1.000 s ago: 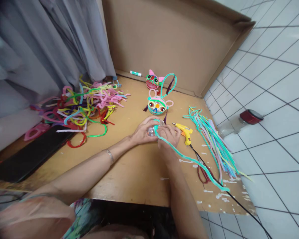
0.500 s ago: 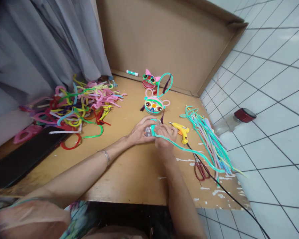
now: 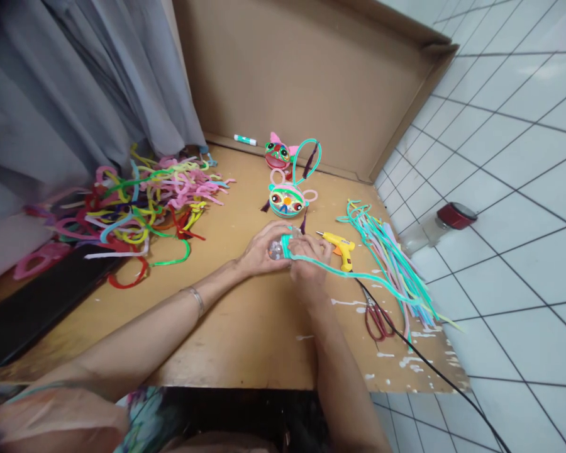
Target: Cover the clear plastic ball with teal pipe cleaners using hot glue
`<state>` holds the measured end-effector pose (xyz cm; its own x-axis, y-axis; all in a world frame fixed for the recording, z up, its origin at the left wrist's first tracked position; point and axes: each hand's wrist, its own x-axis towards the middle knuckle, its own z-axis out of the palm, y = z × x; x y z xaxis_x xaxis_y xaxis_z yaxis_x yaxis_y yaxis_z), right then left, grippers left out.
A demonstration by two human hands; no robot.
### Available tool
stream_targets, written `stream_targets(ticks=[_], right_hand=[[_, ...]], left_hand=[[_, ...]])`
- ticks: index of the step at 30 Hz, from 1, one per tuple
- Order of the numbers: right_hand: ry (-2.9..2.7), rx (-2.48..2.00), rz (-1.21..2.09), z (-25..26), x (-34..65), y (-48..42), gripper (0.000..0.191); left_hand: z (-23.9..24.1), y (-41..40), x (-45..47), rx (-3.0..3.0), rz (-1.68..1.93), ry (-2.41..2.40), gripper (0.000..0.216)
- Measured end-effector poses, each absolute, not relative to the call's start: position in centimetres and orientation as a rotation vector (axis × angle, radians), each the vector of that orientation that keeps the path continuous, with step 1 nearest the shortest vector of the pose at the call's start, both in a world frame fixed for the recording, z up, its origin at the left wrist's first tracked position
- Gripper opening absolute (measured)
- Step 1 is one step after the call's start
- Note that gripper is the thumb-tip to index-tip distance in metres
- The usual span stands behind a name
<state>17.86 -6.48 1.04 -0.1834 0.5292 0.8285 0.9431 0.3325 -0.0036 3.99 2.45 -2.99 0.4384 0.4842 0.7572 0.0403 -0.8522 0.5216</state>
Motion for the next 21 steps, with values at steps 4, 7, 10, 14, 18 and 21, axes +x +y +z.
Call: stream_targets(ticks=[4,7,10,14,18,21], right_hand=[[-1.846,-1.291,-0.673,1.03,18.01,-6.47,0.022],[-1.850,-1.310,-0.657,0.99,18.06,-6.48,0.024],[-1.855,-1.360,-0.648,0.89,18.07,-6.47,0.025],[-1.845,-1.340,-0.670,0.78,18.06,-6.45,0.024],[-1.838,-1.284,-0.695,0.79,18.10,-6.47,0.022],[-1.841,-1.272,-0.713,0.75,18.15,-6.45,0.021]], left_hand=[[-3.01,2.49,3.95,2.269,1.388,0.445,0.060],[-2.93,2.47,3.90,2.267,1.353,0.443,0.058],[-2.91,2.43,3.93,2.266,1.358,0.443,0.055],[-3.03,2.42,4.01,2.282,1.355,0.472,0.052],[-3.07,2.40,4.04,2.290,1.367,0.473,0.049],[-2.93,2.29,4.02,2.289,1.368,0.478,0.048]])
